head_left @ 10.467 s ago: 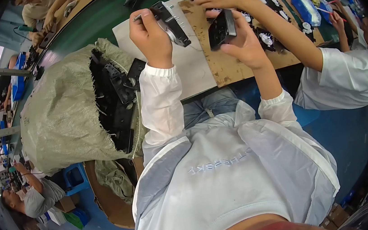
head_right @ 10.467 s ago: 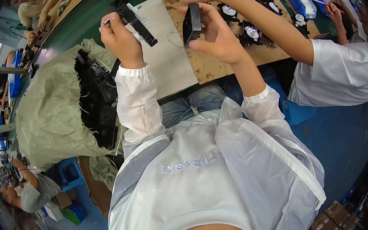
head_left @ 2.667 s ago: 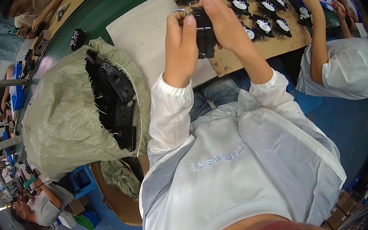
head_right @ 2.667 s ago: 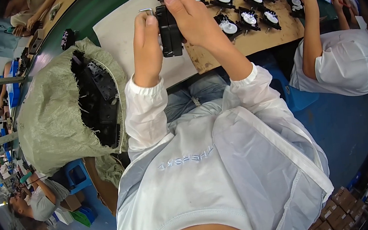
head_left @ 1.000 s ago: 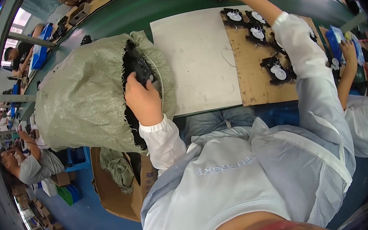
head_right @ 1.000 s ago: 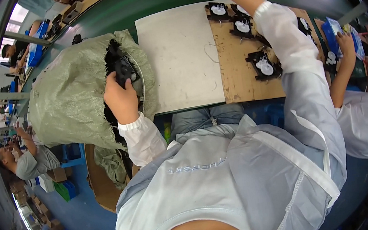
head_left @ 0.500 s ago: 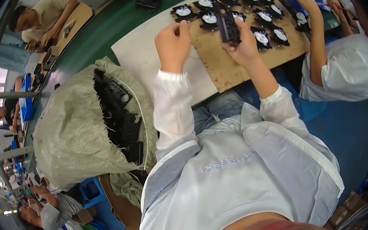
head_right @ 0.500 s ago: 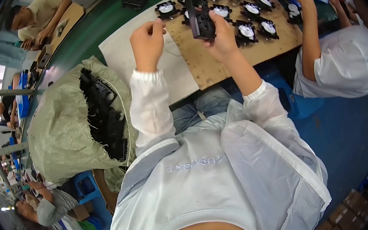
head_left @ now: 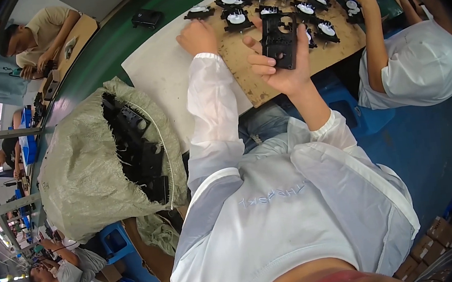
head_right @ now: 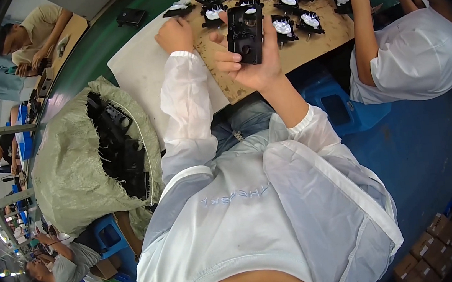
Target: Manually assembling electronic cooling fan components at a factory workstation.
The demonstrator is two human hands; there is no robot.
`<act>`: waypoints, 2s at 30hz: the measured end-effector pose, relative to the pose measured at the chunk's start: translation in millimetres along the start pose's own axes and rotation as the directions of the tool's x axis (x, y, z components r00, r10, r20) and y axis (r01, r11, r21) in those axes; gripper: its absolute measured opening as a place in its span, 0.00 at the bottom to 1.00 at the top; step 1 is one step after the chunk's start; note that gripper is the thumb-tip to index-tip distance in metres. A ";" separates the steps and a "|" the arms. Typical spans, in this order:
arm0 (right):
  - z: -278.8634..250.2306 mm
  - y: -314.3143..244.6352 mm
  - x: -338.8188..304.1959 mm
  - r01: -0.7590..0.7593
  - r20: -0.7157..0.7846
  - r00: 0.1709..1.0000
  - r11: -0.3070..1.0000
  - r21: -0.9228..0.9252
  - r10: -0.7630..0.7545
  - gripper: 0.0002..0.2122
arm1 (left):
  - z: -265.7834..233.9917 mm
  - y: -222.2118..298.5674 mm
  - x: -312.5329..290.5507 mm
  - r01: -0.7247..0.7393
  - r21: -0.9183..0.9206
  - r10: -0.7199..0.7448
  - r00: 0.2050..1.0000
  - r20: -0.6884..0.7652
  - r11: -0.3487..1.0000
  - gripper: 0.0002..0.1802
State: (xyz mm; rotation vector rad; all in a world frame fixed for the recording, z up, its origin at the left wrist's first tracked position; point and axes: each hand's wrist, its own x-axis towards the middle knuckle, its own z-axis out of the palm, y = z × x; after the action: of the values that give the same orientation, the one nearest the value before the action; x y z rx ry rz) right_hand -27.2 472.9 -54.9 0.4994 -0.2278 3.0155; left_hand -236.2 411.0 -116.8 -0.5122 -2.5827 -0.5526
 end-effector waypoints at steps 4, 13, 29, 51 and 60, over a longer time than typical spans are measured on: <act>-6.5 -2.9 -5.4 -0.012 0.002 1.000 0.995 -0.098 0.012 0.29 | -36.1 -21.2 11.4 -0.330 0.080 0.316 0.764 -0.563 0.941 0.09; -2.3 -7.9 2.8 -0.162 -0.159 0.986 0.590 -0.791 0.058 0.32 | -136.0 -37.9 -4.4 -0.442 -0.586 -0.003 0.796 -0.605 0.680 0.10; 24.6 49.4 47.8 0.250 0.185 0.968 0.617 -0.746 -0.168 0.24 | -188.0 -1.0 -52.6 -0.005 -0.982 -0.229 0.972 -0.049 0.191 0.15; 47.9 68.9 51.4 0.254 0.149 0.954 0.435 -0.864 -0.259 0.31 | -193.5 -1.9 -56.5 0.021 -0.943 -0.205 0.977 -0.051 0.331 0.17; 36.9 55.7 48.3 0.193 0.161 0.981 0.510 -0.838 -0.107 0.25 | -179.5 -5.0 -63.5 0.033 -0.945 -0.254 0.966 -0.054 0.324 0.16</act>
State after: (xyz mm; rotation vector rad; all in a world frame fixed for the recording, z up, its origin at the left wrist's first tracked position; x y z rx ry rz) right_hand -66.7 414.6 -12.0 0.4843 -1.4896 2.2612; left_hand -123.8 308.3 -2.4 -0.5066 -1.8304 -2.1217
